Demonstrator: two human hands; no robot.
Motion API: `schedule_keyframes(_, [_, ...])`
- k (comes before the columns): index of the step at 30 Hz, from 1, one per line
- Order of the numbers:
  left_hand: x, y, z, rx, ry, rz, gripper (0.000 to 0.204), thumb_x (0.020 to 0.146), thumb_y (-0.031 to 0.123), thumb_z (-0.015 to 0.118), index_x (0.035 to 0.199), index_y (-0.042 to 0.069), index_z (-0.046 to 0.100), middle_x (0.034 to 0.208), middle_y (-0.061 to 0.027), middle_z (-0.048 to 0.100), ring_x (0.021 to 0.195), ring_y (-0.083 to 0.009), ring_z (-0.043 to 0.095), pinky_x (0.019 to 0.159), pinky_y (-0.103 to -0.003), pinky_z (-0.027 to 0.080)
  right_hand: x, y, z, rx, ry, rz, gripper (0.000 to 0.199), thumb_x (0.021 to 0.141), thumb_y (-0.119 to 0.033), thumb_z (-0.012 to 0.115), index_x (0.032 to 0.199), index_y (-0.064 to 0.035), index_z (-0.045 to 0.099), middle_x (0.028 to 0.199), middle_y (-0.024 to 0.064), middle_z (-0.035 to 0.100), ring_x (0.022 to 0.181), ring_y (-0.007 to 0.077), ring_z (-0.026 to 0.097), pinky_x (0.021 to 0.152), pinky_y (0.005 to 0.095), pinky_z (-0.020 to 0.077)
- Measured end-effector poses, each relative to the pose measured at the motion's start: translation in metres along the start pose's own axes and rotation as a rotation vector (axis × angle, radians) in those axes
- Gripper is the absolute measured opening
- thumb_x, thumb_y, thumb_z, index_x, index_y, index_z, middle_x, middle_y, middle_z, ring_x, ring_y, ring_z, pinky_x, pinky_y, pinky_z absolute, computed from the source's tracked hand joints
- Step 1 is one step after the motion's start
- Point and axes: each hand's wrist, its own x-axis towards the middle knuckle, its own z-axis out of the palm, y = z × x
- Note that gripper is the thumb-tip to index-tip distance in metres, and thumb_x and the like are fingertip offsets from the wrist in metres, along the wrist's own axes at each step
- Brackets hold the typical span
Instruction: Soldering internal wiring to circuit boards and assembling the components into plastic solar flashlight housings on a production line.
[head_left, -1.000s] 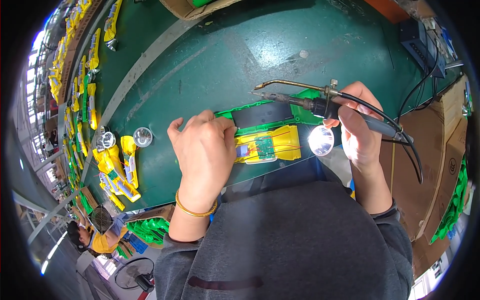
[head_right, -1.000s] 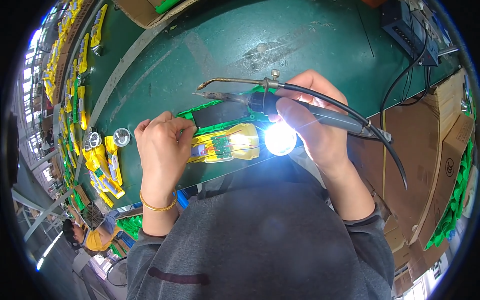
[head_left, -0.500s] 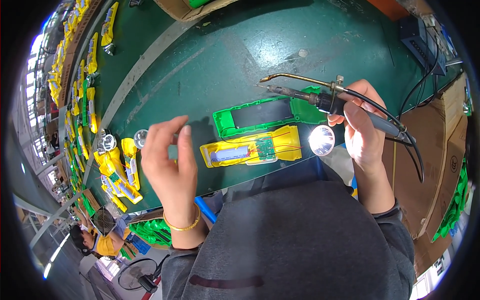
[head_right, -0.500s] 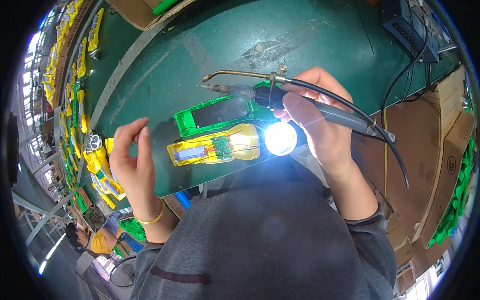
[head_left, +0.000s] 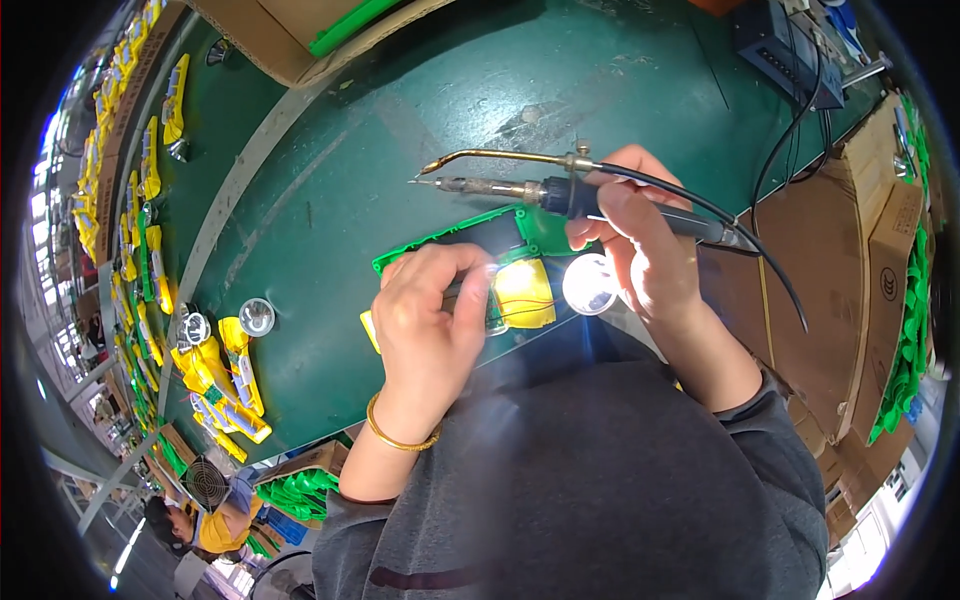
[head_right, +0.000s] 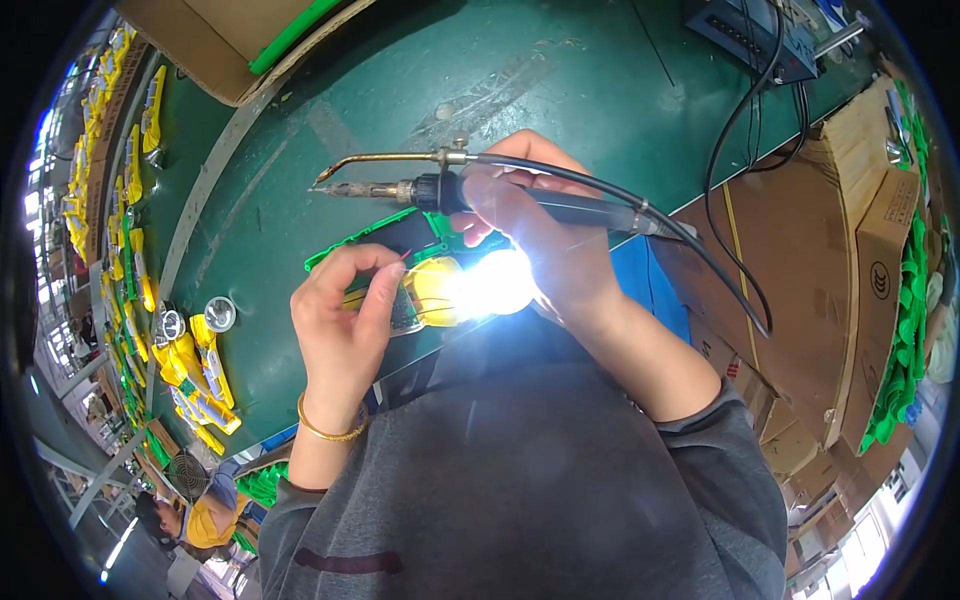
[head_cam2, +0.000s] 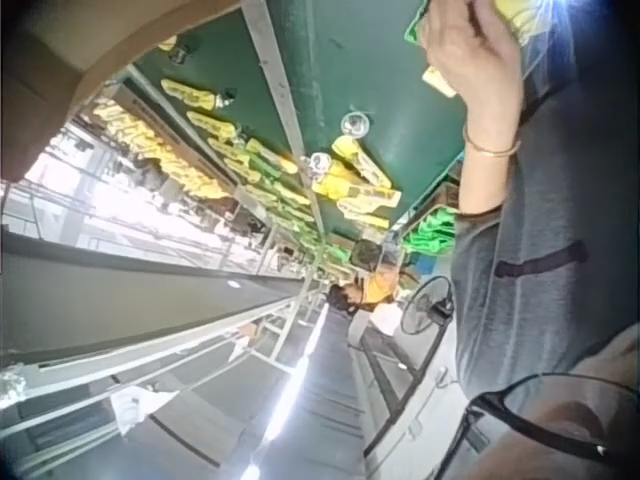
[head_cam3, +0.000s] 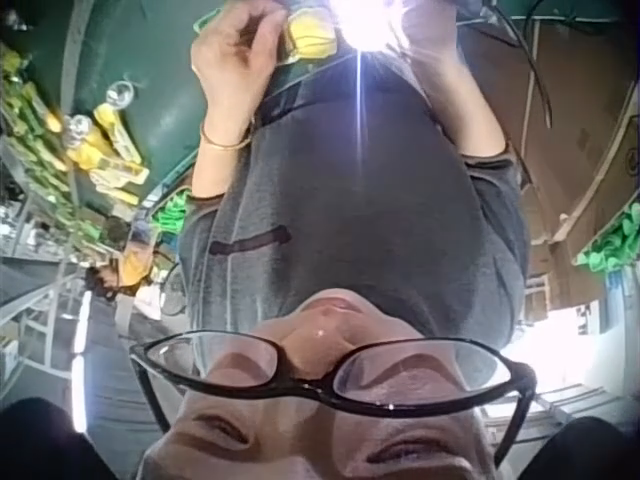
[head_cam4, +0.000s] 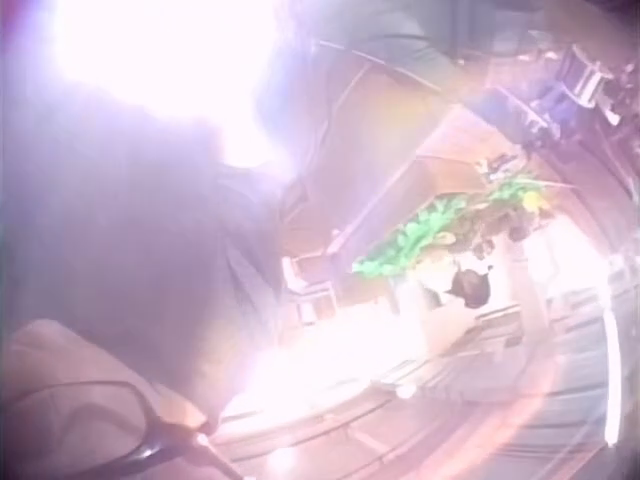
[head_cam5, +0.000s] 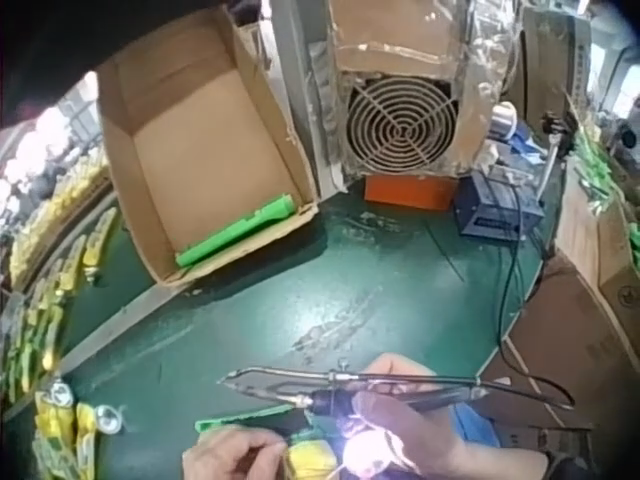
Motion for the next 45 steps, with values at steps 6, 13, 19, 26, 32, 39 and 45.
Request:
schedule_keyframes(6, [0.014, 0.009, 0.005, 0.179, -0.079, 0.074, 0.014, 0.069, 0.000, 0.063, 0.082, 0.004, 0.063, 0.075, -0.0121, 0.057, 0.071, -0.0310, 0.057, 0.067, -0.040, 0.045, -0.002, -0.030, -0.032, -0.162, -0.020, -0.060, 0.018, 0.085, -0.013, 0.054, 0.092, 0.0038, 0.054, 0.070, 0.0087, 0.056, 0.065, 0.0189, 0.062, 0.061, 0.0294, 0.0520])
schedule_keyframes(13, [0.019, 0.024, 0.006, 0.342, -0.175, 0.019, 0.019, 0.060, -0.001, 0.065, 0.078, 0.003, 0.060, 0.075, -0.0127, 0.055, 0.073, -0.0328, 0.058, 0.064, -0.043, 0.047, 0.007, -0.061, -0.052, -0.456, -0.154, 0.021, 0.012, 0.076, -0.004, 0.061, 0.083, 0.0020, 0.054, 0.069, 0.0089, 0.059, 0.061, 0.0103, 0.055, 0.055, 0.0241, 0.0441])
schedule_keyframes(19, [0.018, 0.029, 0.014, 0.412, -0.108, -0.025, 0.015, 0.063, 0.001, 0.065, 0.077, 0.004, 0.059, 0.075, -0.0118, 0.056, 0.073, -0.0319, 0.059, 0.061, -0.044, 0.047, 0.022, -0.070, -0.053, -0.686, -0.345, 0.043, 0.011, 0.072, 0.000, 0.066, 0.078, -0.0005, 0.056, 0.068, 0.0024, 0.059, 0.062, 0.0064, 0.054, 0.053, 0.0207, 0.0402])
schedule_keyframes(26, [0.021, 0.031, 0.016, 0.396, -0.077, -0.012, 0.009, 0.070, 0.003, 0.063, 0.076, 0.004, 0.057, 0.074, -0.0115, 0.056, 0.071, -0.0314, 0.058, 0.059, -0.043, 0.046, 0.032, -0.075, -0.042, -0.676, -0.359, 0.189, 0.011, 0.072, 0.000, 0.068, 0.078, -0.0021, 0.058, 0.070, 0.0001, 0.059, 0.063, 0.0042, 0.053, 0.054, 0.0203, 0.0401])
schedule_keyframes(32, [0.021, 0.028, 0.016, 0.399, -0.074, -0.016, 0.008, 0.070, 0.005, 0.064, 0.076, 0.004, 0.058, 0.074, -0.0114, 0.056, 0.071, -0.0310, 0.058, 0.059, -0.044, 0.046, 0.039, -0.072, -0.041, -0.764, -0.404, 0.101, 0.012, 0.073, -0.001, 0.068, 0.078, -0.0023, 0.058, 0.070, 0.0000, 0.059, 0.063, 0.0050, 0.054, 0.054, 0.0207, 0.0419])
schedule_keyframes(39, [0.025, 0.030, 0.016, 0.387, -0.093, -0.022, 0.008, 0.070, 0.004, 0.063, 0.075, 0.004, 0.058, 0.073, -0.0117, 0.056, 0.070, -0.0317, 0.058, 0.059, -0.044, 0.046, 0.040, -0.077, -0.042, -0.727, -0.410, 0.120, 0.013, 0.073, -0.003, 0.069, 0.080, -0.0010, 0.058, 0.070, 0.0011, 0.059, 0.063, 0.0054, 0.056, 0.054, 0.0209, 0.0430])
schedule_keyframes(45, [0.029, 0.037, 0.018, 0.405, -0.101, -0.025, 0.007, 0.068, 0.003, 0.063, 0.073, 0.004, 0.058, 0.073, -0.0120, 0.056, 0.070, -0.0320, 0.058, 0.058, -0.044, 0.046, 0.039, -0.085, -0.042, -0.727, -0.391, 0.161, 0.013, 0.072, -0.004, 0.070, 0.078, -0.0021, 0.058, 0.069, 0.0003, 0.059, 0.060, 0.0051, 0.054, 0.053, 0.0211, 0.0422])
